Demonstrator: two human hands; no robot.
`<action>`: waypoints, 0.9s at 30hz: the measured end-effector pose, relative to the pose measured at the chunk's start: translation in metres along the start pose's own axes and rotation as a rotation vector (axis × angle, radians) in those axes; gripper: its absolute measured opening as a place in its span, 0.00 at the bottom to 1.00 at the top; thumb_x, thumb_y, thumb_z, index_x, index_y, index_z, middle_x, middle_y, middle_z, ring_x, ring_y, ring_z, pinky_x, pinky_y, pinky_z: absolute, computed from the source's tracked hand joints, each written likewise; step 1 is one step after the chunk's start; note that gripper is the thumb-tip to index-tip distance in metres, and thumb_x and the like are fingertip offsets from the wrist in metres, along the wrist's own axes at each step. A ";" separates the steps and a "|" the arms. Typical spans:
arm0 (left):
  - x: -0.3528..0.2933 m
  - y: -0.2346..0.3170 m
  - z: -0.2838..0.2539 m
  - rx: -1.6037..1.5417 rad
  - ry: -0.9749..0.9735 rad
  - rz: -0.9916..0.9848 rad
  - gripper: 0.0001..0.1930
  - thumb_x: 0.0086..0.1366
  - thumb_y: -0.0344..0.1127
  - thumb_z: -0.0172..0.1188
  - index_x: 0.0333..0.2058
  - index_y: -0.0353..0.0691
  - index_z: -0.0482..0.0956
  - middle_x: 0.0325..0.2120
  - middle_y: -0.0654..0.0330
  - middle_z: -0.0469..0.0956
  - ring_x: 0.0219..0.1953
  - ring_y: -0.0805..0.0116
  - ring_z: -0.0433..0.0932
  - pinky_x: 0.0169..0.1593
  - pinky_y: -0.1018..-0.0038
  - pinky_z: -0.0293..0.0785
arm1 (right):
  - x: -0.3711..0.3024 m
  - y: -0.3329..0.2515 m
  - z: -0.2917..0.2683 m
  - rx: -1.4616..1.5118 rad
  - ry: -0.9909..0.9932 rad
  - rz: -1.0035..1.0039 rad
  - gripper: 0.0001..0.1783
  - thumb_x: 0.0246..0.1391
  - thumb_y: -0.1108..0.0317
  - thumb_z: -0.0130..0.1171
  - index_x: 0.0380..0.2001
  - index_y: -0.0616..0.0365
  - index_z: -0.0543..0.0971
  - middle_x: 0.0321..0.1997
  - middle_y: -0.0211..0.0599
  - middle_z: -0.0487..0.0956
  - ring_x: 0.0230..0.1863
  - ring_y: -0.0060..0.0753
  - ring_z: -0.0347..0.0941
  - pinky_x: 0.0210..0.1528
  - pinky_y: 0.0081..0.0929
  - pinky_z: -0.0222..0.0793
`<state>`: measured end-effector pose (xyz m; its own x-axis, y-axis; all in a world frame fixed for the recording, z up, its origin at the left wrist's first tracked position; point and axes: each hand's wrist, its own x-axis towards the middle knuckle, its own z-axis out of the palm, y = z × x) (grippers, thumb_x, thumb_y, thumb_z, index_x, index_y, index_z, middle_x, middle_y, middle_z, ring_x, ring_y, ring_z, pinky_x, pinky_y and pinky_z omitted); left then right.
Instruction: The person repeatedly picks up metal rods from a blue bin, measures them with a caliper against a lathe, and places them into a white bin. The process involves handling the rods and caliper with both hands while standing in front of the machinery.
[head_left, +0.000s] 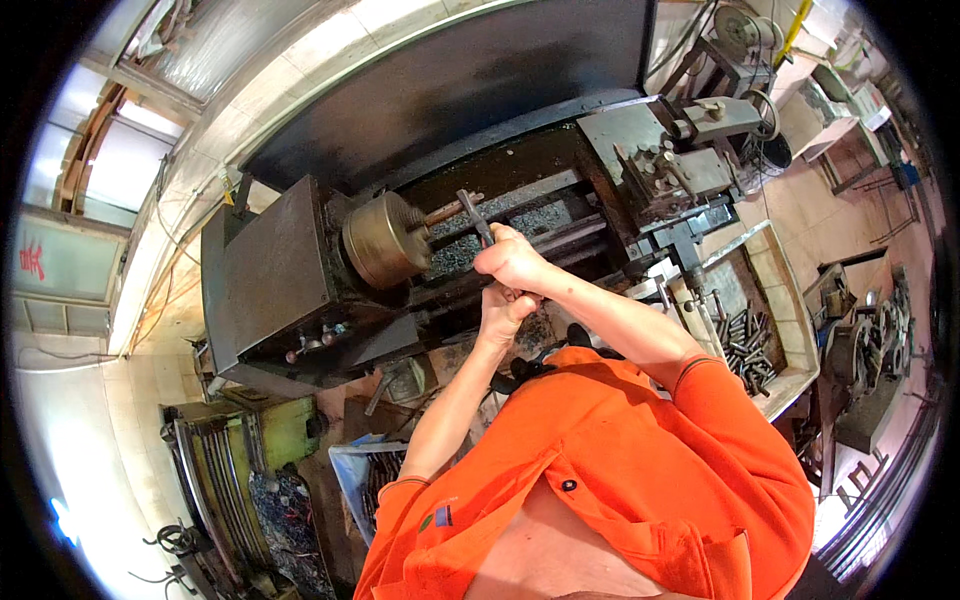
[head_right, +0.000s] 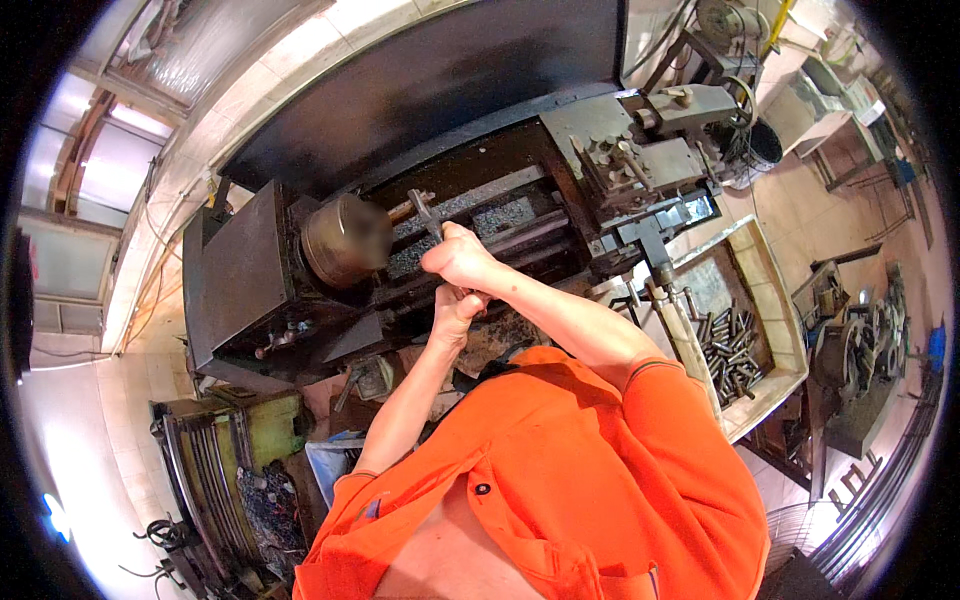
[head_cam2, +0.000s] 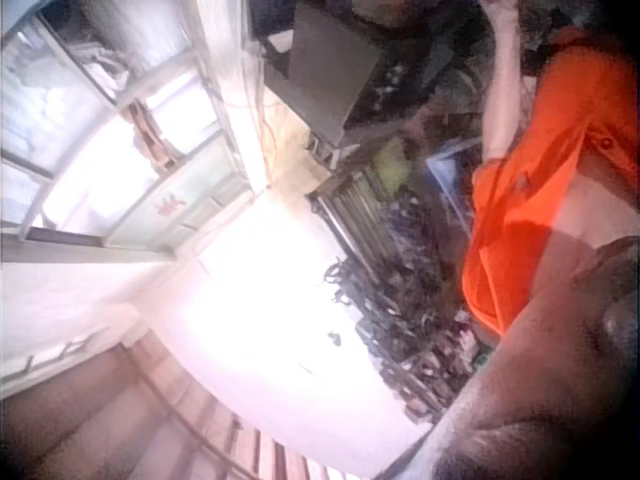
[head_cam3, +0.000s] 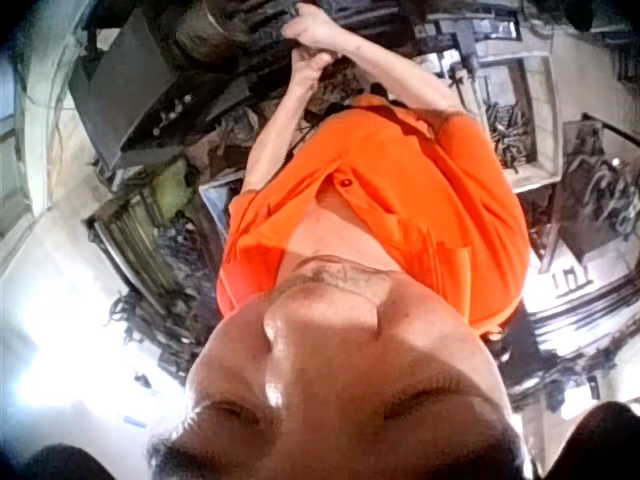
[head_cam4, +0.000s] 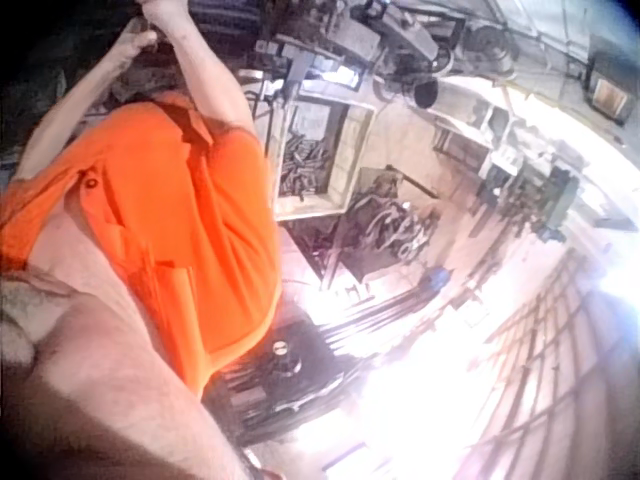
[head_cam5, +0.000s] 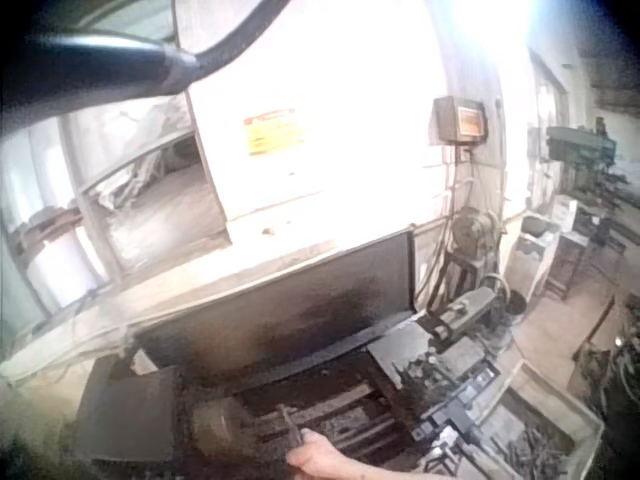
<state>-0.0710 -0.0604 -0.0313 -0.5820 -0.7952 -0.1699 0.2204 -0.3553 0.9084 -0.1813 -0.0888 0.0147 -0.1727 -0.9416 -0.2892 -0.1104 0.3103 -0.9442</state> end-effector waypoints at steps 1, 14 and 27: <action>0.001 0.000 0.003 0.025 -0.015 -0.002 0.14 0.41 0.34 0.65 0.24 0.32 0.74 0.22 0.64 0.74 0.25 0.75 0.72 0.28 0.78 0.69 | -0.001 0.001 -0.002 0.025 -0.011 0.005 0.16 0.33 0.66 0.55 0.25 0.67 0.67 0.24 0.47 0.71 0.28 0.36 0.68 0.32 0.34 0.66; -0.001 0.005 0.005 0.099 0.008 -0.045 0.12 0.40 0.30 0.64 0.24 0.33 0.72 0.22 0.63 0.73 0.26 0.76 0.73 0.30 0.79 0.69 | 0.005 0.019 0.005 0.139 0.055 -0.141 0.14 0.35 0.65 0.55 0.22 0.66 0.67 0.23 0.44 0.70 0.27 0.33 0.67 0.29 0.29 0.64; 0.006 0.000 -0.006 0.047 -0.092 0.021 0.22 0.40 0.42 0.71 0.28 0.34 0.71 0.24 0.66 0.72 0.26 0.78 0.71 0.29 0.80 0.67 | 0.008 0.020 0.001 0.099 0.056 -0.062 0.15 0.34 0.65 0.54 0.22 0.68 0.68 0.24 0.48 0.70 0.29 0.37 0.68 0.30 0.34 0.64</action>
<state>-0.0697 -0.0684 -0.0346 -0.6473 -0.7532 -0.1172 0.1972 -0.3140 0.9287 -0.1836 -0.0906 -0.0066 -0.2233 -0.9488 -0.2233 -0.0260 0.2348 -0.9717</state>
